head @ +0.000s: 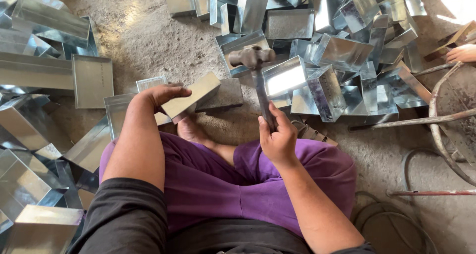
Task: The person sits on the floor and repeatedly hammers small rectangular metal boxes using a hammer. They pick up each box, place it on a metal block, strike it several times, and then toss it aside to repeat the process with the next box.
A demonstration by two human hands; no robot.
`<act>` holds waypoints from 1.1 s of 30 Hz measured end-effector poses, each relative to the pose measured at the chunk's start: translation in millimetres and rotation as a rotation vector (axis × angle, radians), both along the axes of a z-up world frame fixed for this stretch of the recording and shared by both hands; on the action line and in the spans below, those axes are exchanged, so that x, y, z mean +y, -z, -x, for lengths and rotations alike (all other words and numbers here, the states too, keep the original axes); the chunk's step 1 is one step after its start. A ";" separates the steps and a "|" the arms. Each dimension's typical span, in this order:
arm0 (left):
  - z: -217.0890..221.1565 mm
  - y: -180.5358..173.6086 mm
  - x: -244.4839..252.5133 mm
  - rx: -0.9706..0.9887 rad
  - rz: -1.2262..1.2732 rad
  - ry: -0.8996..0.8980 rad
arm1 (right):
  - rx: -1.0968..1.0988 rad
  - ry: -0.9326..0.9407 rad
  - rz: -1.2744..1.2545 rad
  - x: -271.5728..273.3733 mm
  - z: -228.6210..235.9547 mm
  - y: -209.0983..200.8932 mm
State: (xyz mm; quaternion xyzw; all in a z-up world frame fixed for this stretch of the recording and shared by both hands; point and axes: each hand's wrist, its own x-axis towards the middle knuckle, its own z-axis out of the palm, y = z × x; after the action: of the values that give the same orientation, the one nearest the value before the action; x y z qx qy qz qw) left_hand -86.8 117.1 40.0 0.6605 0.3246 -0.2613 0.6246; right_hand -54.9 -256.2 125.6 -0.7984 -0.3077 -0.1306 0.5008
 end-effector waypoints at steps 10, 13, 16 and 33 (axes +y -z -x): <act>-9.6 -3.6 -3.0 -0.266 -0.407 0.280 | 0.068 -0.050 0.210 -0.7 -14.2 19.1; -13.8 -17.8 -27.2 -0.282 -0.731 0.421 | 0.186 -0.003 0.168 -9.4 -16.2 18.3; -17.0 -30.8 -48.7 -0.200 -0.998 0.597 | 0.285 0.083 0.207 -15.5 -14.0 8.4; -26.5 -26.6 -93.7 -0.303 -1.242 0.513 | 0.125 -0.028 0.341 -17.7 -11.8 18.1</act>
State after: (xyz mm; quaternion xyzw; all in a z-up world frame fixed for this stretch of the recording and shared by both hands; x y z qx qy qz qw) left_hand -60.3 23.4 66.6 0.9812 0.1565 -0.0712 0.0873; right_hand -43.0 -273.9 107.5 -0.8740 -0.3046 -0.0198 0.3780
